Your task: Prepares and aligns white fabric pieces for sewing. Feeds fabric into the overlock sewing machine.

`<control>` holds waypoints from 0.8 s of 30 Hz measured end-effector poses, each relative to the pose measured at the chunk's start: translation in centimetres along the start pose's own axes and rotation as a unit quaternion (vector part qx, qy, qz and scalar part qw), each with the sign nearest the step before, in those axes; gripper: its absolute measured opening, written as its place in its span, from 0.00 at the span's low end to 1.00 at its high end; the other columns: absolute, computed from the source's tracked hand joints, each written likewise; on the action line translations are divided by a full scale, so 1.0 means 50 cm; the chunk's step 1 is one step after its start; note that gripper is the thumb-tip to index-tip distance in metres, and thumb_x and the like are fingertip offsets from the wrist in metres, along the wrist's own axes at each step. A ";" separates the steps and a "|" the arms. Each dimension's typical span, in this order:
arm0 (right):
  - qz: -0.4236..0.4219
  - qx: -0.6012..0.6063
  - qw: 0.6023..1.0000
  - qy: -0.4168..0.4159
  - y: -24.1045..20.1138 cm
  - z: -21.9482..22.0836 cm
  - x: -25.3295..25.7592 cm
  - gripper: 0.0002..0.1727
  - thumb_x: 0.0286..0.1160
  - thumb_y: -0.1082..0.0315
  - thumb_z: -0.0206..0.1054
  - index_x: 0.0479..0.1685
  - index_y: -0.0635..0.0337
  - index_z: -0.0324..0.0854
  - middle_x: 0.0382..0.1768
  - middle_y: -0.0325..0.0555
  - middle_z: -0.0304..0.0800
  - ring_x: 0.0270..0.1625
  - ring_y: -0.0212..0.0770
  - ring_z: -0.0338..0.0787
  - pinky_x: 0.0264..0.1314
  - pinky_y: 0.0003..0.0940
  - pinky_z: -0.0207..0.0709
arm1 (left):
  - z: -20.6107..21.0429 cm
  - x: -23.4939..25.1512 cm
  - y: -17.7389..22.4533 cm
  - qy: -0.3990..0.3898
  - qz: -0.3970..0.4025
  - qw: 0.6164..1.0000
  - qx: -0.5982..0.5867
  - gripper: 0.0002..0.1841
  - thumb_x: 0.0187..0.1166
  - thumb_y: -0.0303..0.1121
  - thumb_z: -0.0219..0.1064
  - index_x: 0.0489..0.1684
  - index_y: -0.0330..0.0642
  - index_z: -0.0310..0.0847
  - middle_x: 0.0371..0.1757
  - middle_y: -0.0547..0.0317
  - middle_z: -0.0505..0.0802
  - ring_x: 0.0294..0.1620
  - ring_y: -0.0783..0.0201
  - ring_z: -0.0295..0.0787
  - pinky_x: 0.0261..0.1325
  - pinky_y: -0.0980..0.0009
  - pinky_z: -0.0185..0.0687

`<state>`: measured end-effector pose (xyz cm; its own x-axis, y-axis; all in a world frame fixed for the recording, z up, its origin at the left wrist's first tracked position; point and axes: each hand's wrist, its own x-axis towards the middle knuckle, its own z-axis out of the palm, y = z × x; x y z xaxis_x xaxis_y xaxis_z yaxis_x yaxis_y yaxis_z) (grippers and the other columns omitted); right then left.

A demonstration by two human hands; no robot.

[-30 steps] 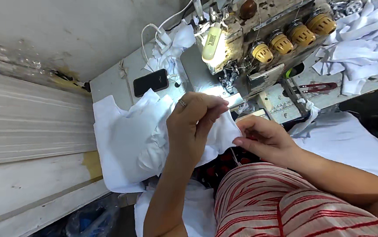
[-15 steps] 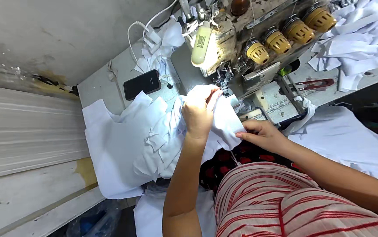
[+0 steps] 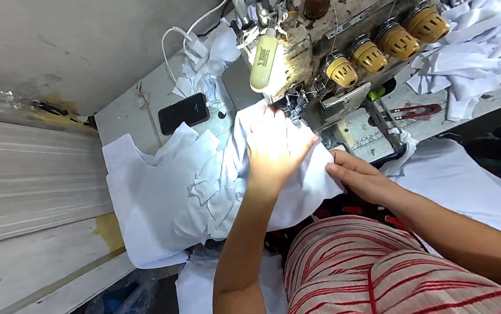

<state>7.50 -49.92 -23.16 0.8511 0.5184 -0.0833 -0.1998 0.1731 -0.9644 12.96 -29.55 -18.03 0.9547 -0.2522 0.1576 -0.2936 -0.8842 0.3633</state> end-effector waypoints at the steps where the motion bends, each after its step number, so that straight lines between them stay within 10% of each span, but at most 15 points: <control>1: 0.001 -0.001 1.000 -0.009 -0.003 0.002 0.004 0.08 0.90 0.61 0.54 0.54 0.51 0.75 0.36 0.24 0.89 0.40 0.18 0.89 0.46 0.18 0.84 | -0.001 0.010 -0.001 -0.002 -0.002 1.000 0.001 0.43 0.77 0.67 0.58 0.74 0.32 0.78 0.83 0.36 0.76 0.90 0.39 0.60 0.88 0.39 0.51; 7: -0.007 0.040 0.999 -0.034 0.011 0.031 -0.012 0.13 0.92 0.66 0.51 0.66 0.61 0.70 0.47 0.30 0.90 0.47 0.21 0.90 0.55 0.22 0.87 | -0.006 0.025 -0.016 -0.017 -0.021 1.000 -0.004 0.50 0.67 0.74 0.63 0.72 0.31 0.80 0.84 0.36 0.74 0.91 0.40 0.57 0.88 0.41 0.52; 11: 0.003 0.002 1.000 0.001 0.000 0.031 0.023 0.11 0.91 0.66 0.50 0.59 0.57 0.74 0.39 0.30 0.89 0.41 0.21 0.89 0.49 0.22 0.86 | -0.018 0.075 -0.052 -0.059 -0.037 0.998 0.005 0.67 0.48 0.82 0.69 0.84 0.31 0.67 0.88 0.36 0.69 0.93 0.39 0.51 0.91 0.43 0.45; 14: 0.027 -0.017 0.999 0.040 -0.021 0.029 0.050 0.11 0.90 0.65 0.51 0.55 0.55 0.78 0.32 0.31 0.89 0.35 0.22 0.88 0.42 0.22 0.85 | -0.042 0.053 -0.046 -0.056 -0.049 0.997 -0.018 0.69 0.54 0.78 0.70 0.91 0.29 0.53 0.93 0.40 0.59 0.96 0.42 0.41 0.93 0.44 0.36; 16: 0.021 -0.012 0.999 0.038 -0.023 0.031 0.050 0.10 0.90 0.66 0.52 0.54 0.56 0.78 0.33 0.32 0.89 0.35 0.23 0.89 0.41 0.21 0.85 | -0.043 -0.003 -0.026 0.038 -0.046 0.997 -0.048 0.56 0.65 0.69 0.71 0.88 0.31 0.61 0.89 0.41 0.69 0.93 0.44 0.54 0.92 0.46 0.46; 19: 0.008 -0.032 0.999 0.015 -0.003 0.043 0.008 0.12 0.91 0.64 0.52 0.57 0.60 0.76 0.38 0.31 0.90 0.40 0.20 0.89 0.48 0.22 0.85 | -0.014 -0.107 0.017 0.150 0.013 0.984 -0.093 0.24 0.80 0.47 0.69 0.61 0.33 0.85 0.57 0.40 0.90 0.65 0.46 0.83 0.72 0.51 0.73; 24: 0.019 -0.054 0.997 -0.042 0.062 0.055 -0.112 0.16 0.91 0.65 0.54 0.62 0.68 0.77 0.49 0.35 0.91 0.51 0.18 0.89 0.58 0.19 0.84 | 0.062 -0.261 0.051 0.112 0.102 0.962 -0.226 0.09 0.84 0.35 0.65 0.40 0.45 0.92 0.39 0.57 0.94 0.47 0.66 0.89 0.57 0.74 0.81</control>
<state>0.76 -49.98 -25.02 0.7992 0.5920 -0.1041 -0.1747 0.0630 -0.9826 -0.08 -29.74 -22.02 0.8556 -0.2675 0.4431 -0.5130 -0.5515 0.6578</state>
